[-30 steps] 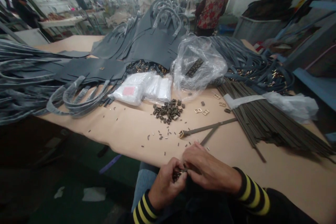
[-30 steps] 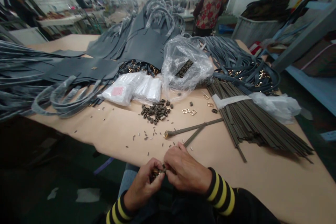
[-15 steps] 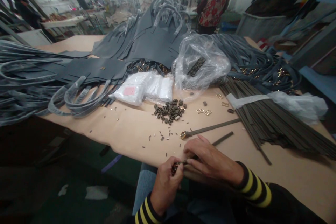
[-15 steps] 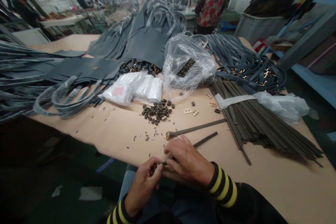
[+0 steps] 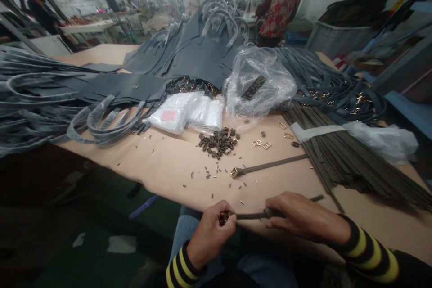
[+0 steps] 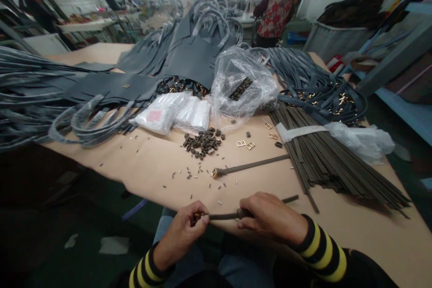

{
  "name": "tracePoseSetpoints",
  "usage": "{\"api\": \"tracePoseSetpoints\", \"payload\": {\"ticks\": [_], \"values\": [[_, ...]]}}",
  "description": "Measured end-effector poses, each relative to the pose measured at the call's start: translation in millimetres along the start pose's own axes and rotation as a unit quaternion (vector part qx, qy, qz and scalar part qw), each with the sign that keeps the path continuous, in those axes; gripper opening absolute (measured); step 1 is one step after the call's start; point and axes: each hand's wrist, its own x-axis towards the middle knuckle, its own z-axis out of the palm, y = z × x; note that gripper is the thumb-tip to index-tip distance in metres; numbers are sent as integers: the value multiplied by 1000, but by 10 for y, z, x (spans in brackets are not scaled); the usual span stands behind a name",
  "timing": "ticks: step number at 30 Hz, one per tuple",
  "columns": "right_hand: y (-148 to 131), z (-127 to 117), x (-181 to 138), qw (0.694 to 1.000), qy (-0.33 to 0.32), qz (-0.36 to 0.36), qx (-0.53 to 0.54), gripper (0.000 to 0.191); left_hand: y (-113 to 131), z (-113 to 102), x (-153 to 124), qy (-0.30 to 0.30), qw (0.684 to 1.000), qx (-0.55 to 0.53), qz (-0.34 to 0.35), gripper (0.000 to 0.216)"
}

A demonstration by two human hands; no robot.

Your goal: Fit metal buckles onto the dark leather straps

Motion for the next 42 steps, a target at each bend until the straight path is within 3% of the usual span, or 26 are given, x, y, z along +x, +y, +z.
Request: {"api": "tracePoseSetpoints", "payload": {"ticks": [8,14,18,27,31,36,42], "values": [[-255,256,6,994,49,-45,89,20,45,81,-46,-8,999,26,17,6],[-268,271,-57,969,19,-58,240,26,8,89,-85,-13,999,32,30,6],[-297,332,-31,965,72,-51,249,20,6,78,-105,-20,998,35,42,6],[-300,380,-55,962,124,-41,240,21,-10,39,-69,-78,993,16,87,11],[-241,291,-59,957,106,-62,264,20,-6,2,33,-120,983,9,142,17],[-144,263,9,943,156,-24,292,19,49,-18,184,-134,979,20,153,25],[-11,223,137,954,182,16,239,22,-59,56,478,-109,979,45,166,31]]}}
